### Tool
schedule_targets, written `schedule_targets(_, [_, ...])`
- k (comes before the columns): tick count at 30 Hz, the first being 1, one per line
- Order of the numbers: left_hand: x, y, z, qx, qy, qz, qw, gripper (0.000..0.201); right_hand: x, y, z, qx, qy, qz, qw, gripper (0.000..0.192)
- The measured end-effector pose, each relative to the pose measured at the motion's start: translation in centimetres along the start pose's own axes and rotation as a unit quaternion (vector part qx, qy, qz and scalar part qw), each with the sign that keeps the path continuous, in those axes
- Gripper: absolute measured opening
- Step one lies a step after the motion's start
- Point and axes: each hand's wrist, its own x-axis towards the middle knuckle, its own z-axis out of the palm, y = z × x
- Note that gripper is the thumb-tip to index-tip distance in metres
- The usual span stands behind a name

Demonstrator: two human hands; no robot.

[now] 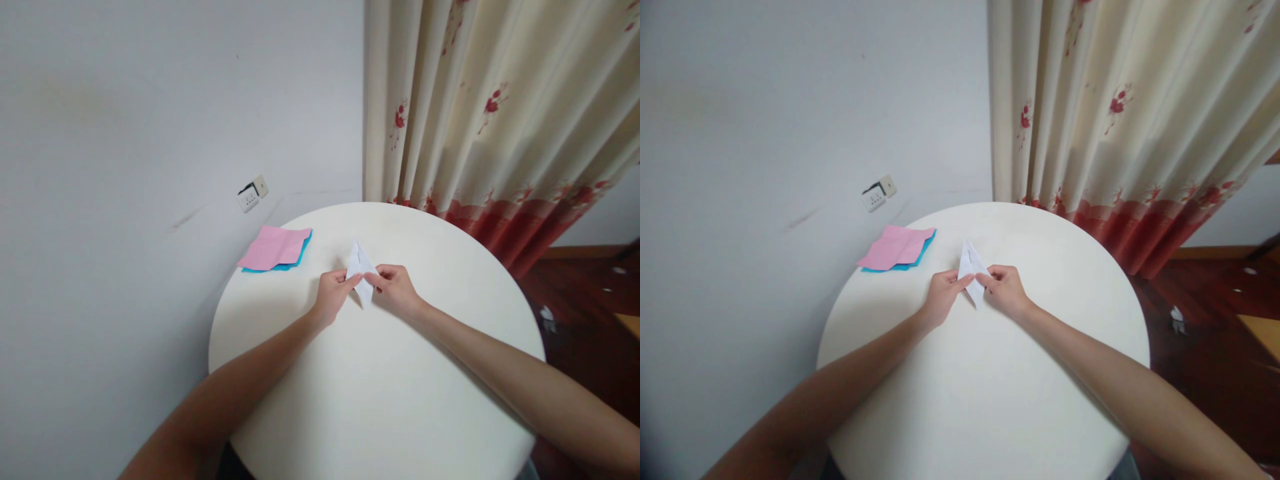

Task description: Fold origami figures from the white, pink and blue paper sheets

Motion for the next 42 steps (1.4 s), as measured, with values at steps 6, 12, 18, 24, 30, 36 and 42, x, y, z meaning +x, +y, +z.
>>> schedule_targets(6, [0.1, 0.5, 0.1, -0.041, -0.059, -0.002, 0.997, 0.042, 0.1, -0.1, -0.4, 0.03, 0.001, 0.005, 1.0, 0.035])
schedule_targets(12, [0.3, 0.8, -0.1, -0.059, -0.044, 0.018, 0.997, 0.07, 0.3, 0.2, -0.7, 0.045, 0.003, 0.009, 0.999, 0.033])
schedule_targets(18, [0.5, 0.6, -0.3, -0.048, -0.045, 0.052, 0.996, 0.073, 0.4, 0.0, -1.0, 0.026, 0.011, 0.001, 1.0, 0.039])
schedule_targets(24, [0.9, 0.3, -0.5, -0.016, -0.066, 0.099, 0.993, 0.058, 0.4, 0.0, -0.7, 0.004, 0.009, -0.017, 1.0, 0.034])
schedule_targets(30, [1.0, 0.4, -0.7, 0.002, -0.062, 0.082, 0.995, 0.037, 0.1, 0.3, -0.5, -0.02, 0.015, -0.064, 0.998, 0.027])
schedule_targets(36, [0.9, 0.4, -0.7, 0.004, -0.036, 0.069, 0.997, 0.029, -0.4, 0.1, -0.7, -0.12, 0.059, -0.16, 0.978, 0.023])
schedule_targets(42, [1.3, -0.2, -0.9, 0.02, -0.007, 0.075, 0.997, 0.027, -0.7, -0.4, -0.7, -0.17, 0.044, -0.23, 0.957, 0.024])
